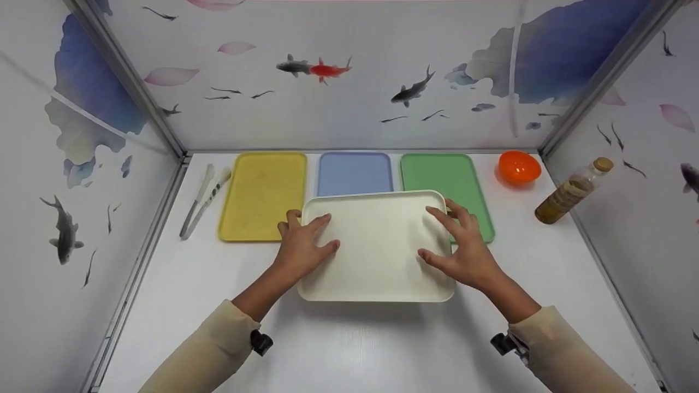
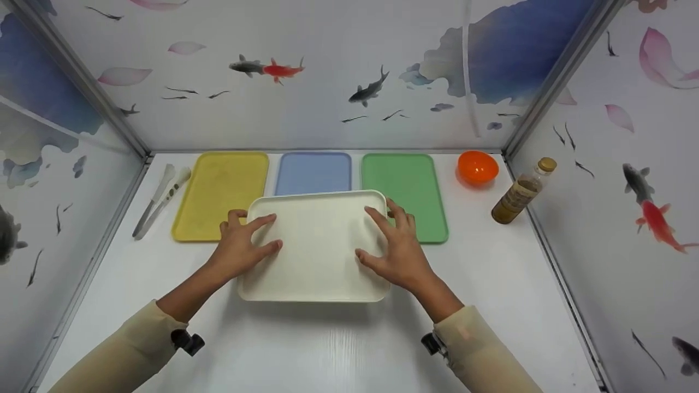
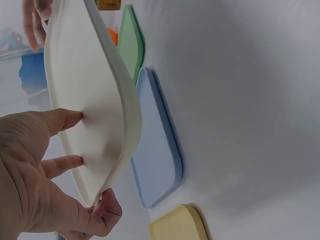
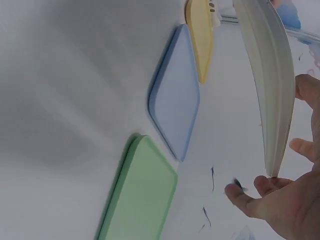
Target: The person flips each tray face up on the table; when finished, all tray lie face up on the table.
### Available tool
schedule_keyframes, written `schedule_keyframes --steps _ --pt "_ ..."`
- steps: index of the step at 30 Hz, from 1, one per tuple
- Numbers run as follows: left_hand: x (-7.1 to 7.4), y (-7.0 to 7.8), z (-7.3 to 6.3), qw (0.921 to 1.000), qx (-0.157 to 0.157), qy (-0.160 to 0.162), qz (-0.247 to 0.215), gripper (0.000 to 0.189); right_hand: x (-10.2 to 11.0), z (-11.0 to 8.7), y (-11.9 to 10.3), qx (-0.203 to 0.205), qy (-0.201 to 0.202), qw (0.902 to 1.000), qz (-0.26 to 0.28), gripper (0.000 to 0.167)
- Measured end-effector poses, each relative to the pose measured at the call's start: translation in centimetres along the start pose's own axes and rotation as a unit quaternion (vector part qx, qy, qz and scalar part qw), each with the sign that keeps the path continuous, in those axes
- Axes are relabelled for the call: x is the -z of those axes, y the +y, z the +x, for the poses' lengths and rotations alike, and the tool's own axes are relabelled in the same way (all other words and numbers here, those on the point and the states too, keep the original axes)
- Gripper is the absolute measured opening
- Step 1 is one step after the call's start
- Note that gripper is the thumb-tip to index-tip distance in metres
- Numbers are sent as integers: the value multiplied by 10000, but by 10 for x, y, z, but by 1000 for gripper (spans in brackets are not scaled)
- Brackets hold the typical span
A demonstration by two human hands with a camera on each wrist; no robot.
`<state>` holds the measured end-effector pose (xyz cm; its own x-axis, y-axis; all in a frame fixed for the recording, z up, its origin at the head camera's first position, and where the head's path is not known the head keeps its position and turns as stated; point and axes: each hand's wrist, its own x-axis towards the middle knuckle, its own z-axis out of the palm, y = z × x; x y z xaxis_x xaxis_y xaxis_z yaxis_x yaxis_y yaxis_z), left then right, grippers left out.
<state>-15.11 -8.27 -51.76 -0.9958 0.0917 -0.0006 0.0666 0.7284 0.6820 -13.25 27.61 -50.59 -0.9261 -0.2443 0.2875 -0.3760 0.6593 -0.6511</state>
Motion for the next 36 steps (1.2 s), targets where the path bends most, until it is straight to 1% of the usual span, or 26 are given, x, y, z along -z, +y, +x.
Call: schedule_keyframes --steps 3,5,8,11,15,20,23,25,26,29,32,33,36 --pt "-1 2 -2 9999 3 -51 148 64 -4 -4 7 -41 -235 9984 -507 85" --pt "-2 2 -4 9997 40 -97 219 64 -9 -6 12 -97 -396 9965 -726 86" --pt "-6 1 -7 9993 100 -177 309 64 -17 -12 20 -217 -617 9933 -948 88" --pt "-13 -3 -10 9986 147 -276 420 65 -27 -20 28 -306 -789 9904 -1093 89" --pt "-25 -14 -16 9970 256 -502 539 66 -41 -32 39 -369 -1005 9872 -1180 91" --pt "-37 -28 -24 9948 504 -782 420 67 -57 -41 46 -473 -1160 9859 -1105 95" --pt "-43 -36 -27 9940 584 -854 353 66 -65 -45 48 -533 -1228 9850 -1092 99" --pt "-47 -42 -29 9942 566 -841 351 66 -70 -47 50 -553 -1271 9845 -1077 101" --pt "-51 -48 -29 9940 567 -827 427 66 -72 -48 52 -553 -1288 9842 -1081 102" --pt "-71 -72 -23 9942 570 -756 513 69 -77 -50 55 -535 -1328 9834 -1115 105" --pt "-90 -96 -18 9934 581 -800 587 73 -80 -53 57 -539 -1389 9827 -1103 106" --pt "-93 -101 -16 9938 566 -810 520 74 -81 -53 57 -541 -1411 9823 -1102 106" --pt "-96 -106 -15 9946 465 -782 489 73 -82 -54 58 -525 -1439 9818 -1123 106"
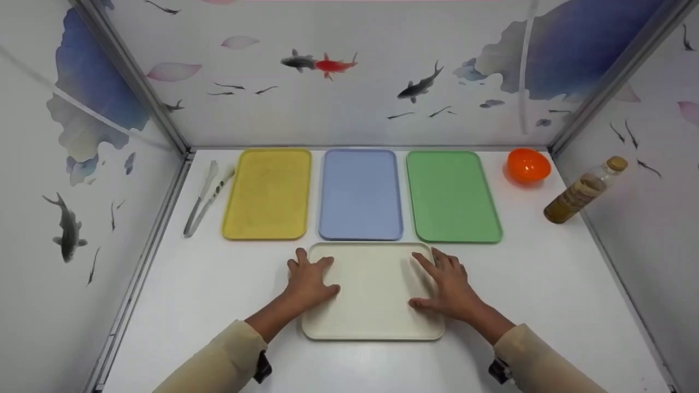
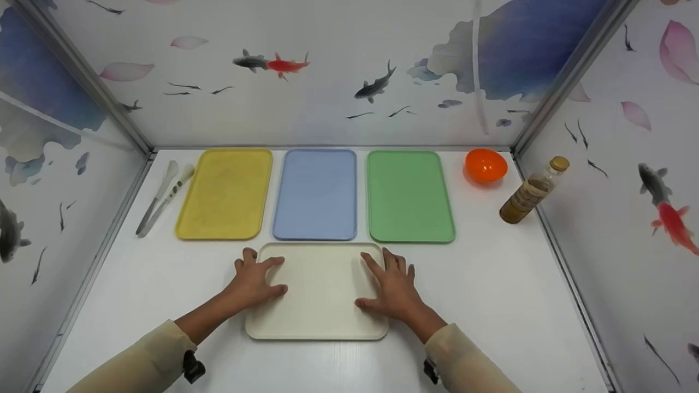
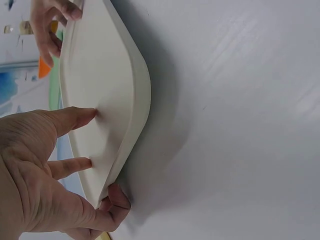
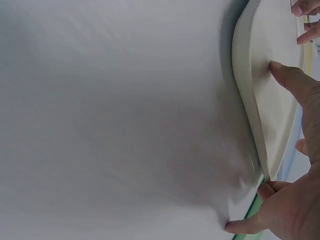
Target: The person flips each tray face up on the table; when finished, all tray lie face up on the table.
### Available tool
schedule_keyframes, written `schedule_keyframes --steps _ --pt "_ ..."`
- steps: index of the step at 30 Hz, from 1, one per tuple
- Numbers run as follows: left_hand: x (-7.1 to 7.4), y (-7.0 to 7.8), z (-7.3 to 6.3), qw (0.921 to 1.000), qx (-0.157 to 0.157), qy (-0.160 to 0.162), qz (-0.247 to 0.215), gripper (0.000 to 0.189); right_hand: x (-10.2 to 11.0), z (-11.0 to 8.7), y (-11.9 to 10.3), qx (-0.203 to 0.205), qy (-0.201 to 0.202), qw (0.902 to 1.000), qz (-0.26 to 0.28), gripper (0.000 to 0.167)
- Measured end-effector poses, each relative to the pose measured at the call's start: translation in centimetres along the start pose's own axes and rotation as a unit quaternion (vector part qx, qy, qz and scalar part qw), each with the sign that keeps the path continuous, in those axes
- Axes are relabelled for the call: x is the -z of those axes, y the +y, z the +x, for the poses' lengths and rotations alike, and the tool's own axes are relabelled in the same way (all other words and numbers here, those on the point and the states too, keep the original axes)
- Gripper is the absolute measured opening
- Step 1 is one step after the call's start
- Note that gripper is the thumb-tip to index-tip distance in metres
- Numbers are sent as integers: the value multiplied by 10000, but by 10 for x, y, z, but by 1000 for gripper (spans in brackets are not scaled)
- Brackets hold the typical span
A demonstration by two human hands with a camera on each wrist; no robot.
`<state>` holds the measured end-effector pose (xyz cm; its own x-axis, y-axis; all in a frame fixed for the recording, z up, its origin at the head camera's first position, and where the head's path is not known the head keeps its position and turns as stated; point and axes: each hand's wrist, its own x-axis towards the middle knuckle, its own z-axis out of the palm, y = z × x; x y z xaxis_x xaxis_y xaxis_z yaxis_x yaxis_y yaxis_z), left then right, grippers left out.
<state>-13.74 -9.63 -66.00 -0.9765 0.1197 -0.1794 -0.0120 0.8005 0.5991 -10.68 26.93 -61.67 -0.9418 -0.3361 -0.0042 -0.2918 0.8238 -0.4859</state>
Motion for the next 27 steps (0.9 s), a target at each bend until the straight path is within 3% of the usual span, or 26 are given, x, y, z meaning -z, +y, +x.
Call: schedule_keyframes --steps 11,15,19,23,27 --pt "-8 -1 1 9990 -178 261 305 77 0 -1 0 -76 -42 9994 -335 106" --pt "6 17 -13 9985 -197 283 427 73 2 -3 0 -152 -233 9985 -468 103" --pt "25 40 -30 9952 -208 180 943 70 3 -7 2 -134 -331 9958 -840 100" --pt "29 44 -36 9912 -155 29 1314 70 1 -12 6 -38 -311 9922 -1209 97" --pt "31 43 -38 9901 -181 -80 1386 70 -1 -14 9 31 -302 9908 -1316 95"
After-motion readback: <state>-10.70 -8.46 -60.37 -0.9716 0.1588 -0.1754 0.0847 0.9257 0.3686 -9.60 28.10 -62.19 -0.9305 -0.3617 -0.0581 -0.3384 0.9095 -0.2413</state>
